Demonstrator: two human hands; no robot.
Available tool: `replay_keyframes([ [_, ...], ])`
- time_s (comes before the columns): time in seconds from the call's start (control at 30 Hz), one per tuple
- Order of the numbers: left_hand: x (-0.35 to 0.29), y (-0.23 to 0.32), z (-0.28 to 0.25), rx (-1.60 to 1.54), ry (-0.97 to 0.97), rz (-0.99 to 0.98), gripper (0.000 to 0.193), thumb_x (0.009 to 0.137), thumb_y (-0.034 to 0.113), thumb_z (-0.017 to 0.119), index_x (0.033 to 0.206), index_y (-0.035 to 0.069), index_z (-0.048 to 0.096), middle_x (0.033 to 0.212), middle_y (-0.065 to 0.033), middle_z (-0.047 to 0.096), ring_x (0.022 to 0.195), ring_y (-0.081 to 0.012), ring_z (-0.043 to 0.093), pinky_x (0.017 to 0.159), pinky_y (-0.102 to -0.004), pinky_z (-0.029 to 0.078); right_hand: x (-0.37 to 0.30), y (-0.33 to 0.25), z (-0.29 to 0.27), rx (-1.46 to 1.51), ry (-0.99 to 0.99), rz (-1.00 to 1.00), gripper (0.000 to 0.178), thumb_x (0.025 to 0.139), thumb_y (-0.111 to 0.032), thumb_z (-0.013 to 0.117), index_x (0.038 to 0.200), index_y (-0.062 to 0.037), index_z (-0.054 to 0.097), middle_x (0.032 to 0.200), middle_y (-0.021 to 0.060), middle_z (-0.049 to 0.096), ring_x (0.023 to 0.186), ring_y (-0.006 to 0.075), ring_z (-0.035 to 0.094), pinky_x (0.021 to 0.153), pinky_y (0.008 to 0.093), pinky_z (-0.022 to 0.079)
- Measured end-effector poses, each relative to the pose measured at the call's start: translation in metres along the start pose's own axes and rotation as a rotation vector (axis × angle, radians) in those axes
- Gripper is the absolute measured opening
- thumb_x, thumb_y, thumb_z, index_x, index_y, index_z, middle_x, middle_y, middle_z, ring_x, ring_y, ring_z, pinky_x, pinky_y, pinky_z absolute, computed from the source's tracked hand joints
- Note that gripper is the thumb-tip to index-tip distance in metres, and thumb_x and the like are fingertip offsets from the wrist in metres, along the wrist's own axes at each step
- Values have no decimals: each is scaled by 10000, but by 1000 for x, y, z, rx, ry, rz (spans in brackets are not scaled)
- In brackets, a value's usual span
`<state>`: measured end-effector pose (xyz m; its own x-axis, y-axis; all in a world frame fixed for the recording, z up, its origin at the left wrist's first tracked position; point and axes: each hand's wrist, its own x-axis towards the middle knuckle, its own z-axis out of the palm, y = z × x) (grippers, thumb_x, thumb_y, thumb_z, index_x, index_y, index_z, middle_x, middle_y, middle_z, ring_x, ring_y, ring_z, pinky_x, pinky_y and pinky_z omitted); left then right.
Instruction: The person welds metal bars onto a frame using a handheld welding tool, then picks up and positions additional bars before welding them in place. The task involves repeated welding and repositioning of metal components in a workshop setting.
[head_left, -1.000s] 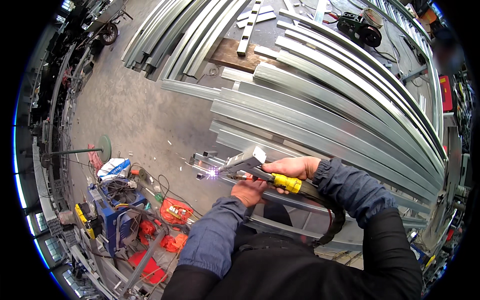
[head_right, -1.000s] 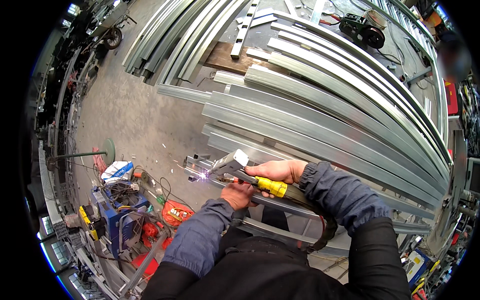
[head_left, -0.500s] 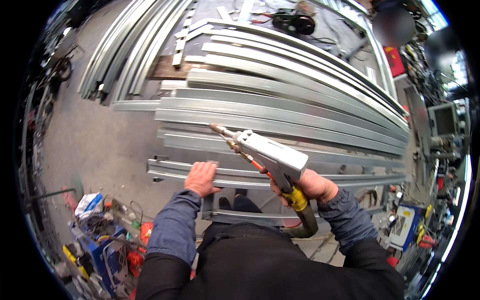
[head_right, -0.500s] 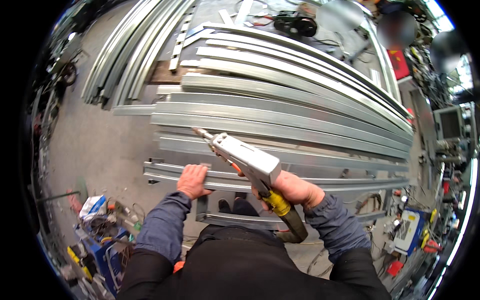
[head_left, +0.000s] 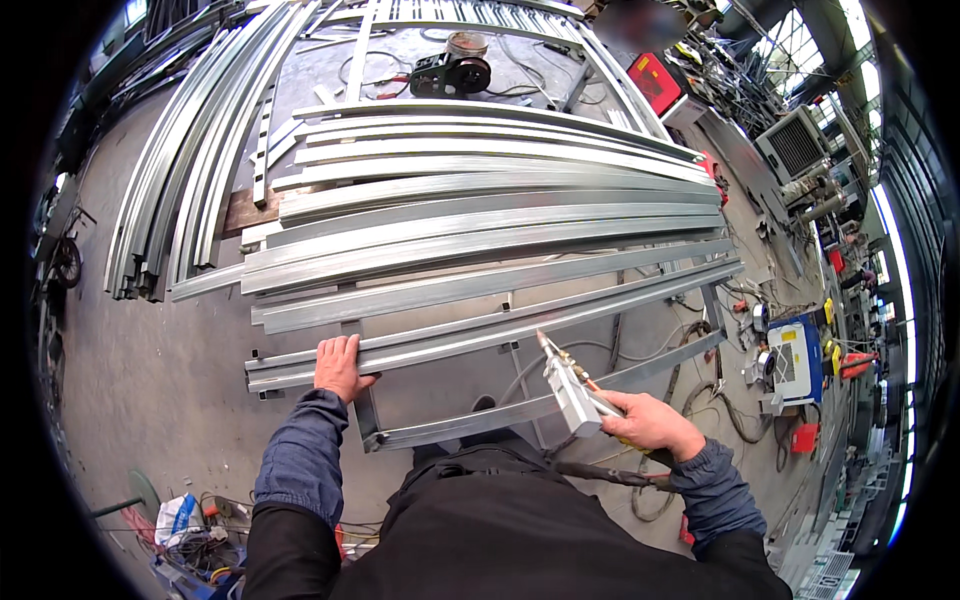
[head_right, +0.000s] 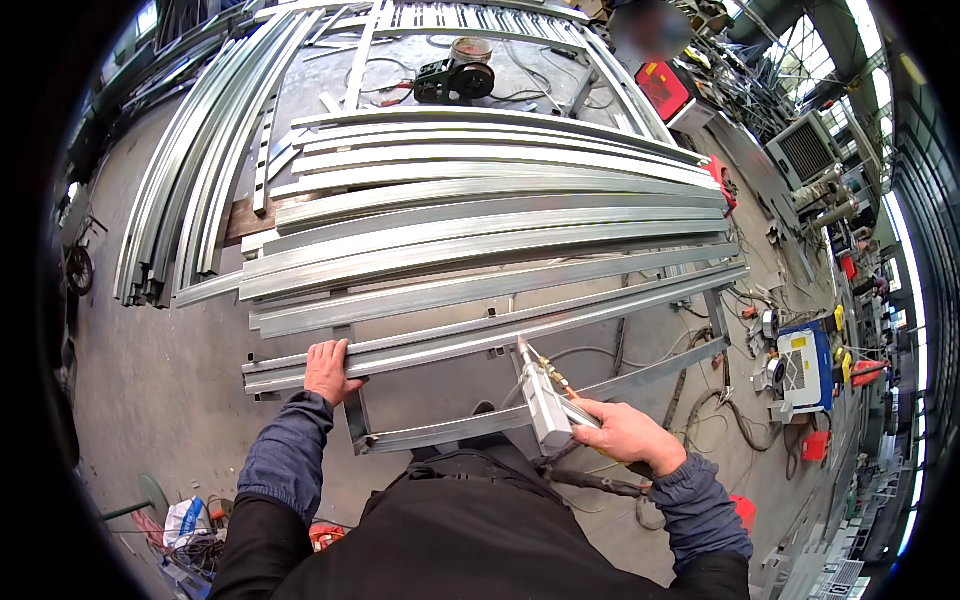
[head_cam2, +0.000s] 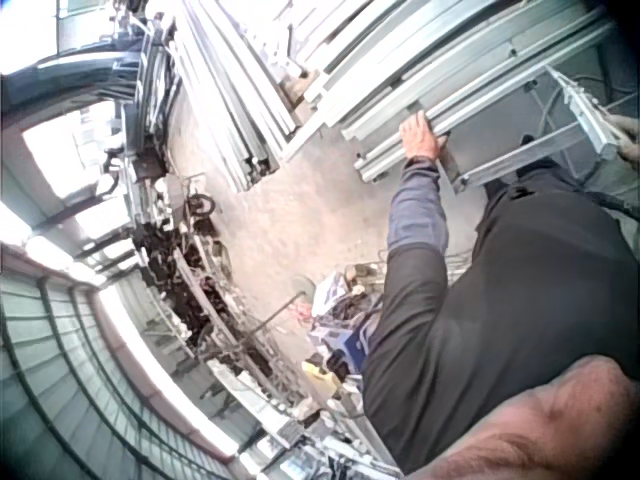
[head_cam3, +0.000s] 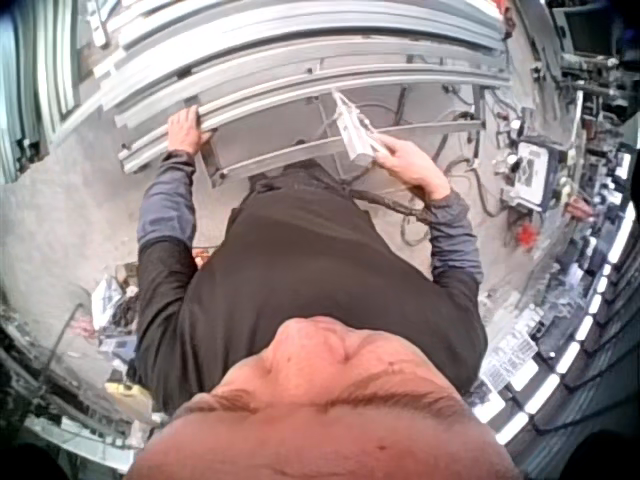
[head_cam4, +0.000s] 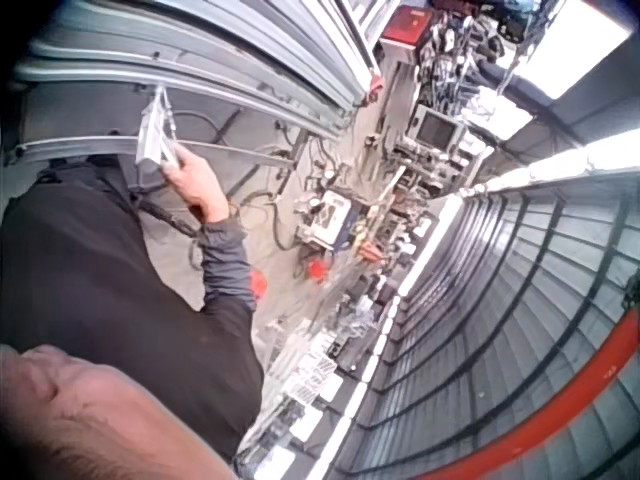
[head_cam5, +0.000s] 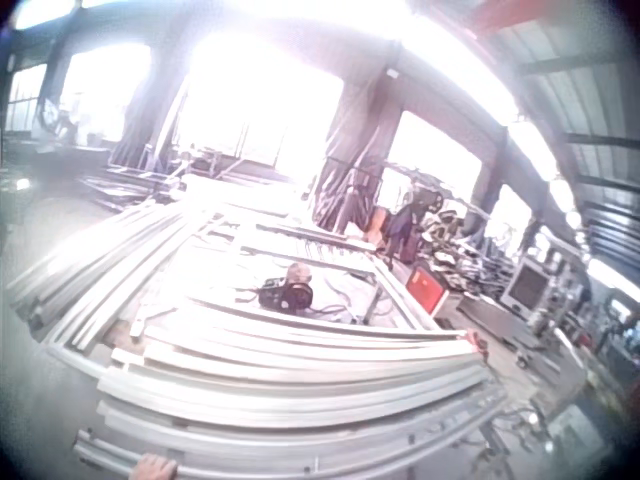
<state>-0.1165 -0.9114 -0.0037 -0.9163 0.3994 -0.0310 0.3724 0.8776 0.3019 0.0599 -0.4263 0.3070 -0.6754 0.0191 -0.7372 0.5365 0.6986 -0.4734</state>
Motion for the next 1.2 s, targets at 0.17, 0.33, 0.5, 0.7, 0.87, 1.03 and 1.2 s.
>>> replay_keyframes([
  [0.17,11,69,-15,-18,-44,253,819,840,426,882,1566,212,570,1533,-167,509,1463,-371,462,1300,-566,292,-1,12,-9,-139,-76,-107,583,1026,-408,690,1543,-151,604,1078,170,789,951,305,742,883,398,563],
  [0.33,39,155,32,-6,-17,290,567,986,476,748,1521,322,642,1676,-205,426,1532,-436,393,1310,-654,211,34,23,-21,-157,-96,-122,586,1035,-456,692,1525,-146,606,1072,190,779,958,342,732,869,429,553],
  [0.5,62,187,59,-134,72,47,540,981,389,777,1476,228,636,1523,-203,555,1447,-408,469,1300,-631,224,72,45,-43,-167,-127,-157,508,1043,-509,696,1395,-144,667,1047,212,769,947,392,730,842,459,548],
  [0.7,89,192,72,-295,130,-249,514,841,340,885,1274,121,716,1238,-95,711,1238,-328,558,1195,-481,334,115,74,-63,-315,-214,-351,566,1047,-513,680,1459,-133,605,1058,260,737,1006,459,713,864,531,537],
  [0.87,110,194,83,-214,-6,-338,474,859,491,833,1212,175,807,1285,-54,720,1303,-306,544,1218,-468,281,138,72,-70,-375,-263,-376,625,1041,-497,684,1556,-165,568,1100,276,709,1041,459,697,888,520,532],
  [1.03,109,199,83,-129,-35,-342,495,872,540,819,1227,196,809,1225,-53,726,1258,-310,564,1199,-464,298,159,69,-75,-333,-353,-370,630,1049,-506,671,1565,-161,562,1151,267,728,1078,458,700,914,514,538],
  [1.2,108,196,85,-147,27,-291,468,868,518,829,1208,197,810,1161,-43,717,1210,-310,570,1170,-463,321,162,67,-77,-283,-367,-368,624,1057,-509,658,1557,-147,565,1196,253,749,1111,456,705,936,505,542],
])
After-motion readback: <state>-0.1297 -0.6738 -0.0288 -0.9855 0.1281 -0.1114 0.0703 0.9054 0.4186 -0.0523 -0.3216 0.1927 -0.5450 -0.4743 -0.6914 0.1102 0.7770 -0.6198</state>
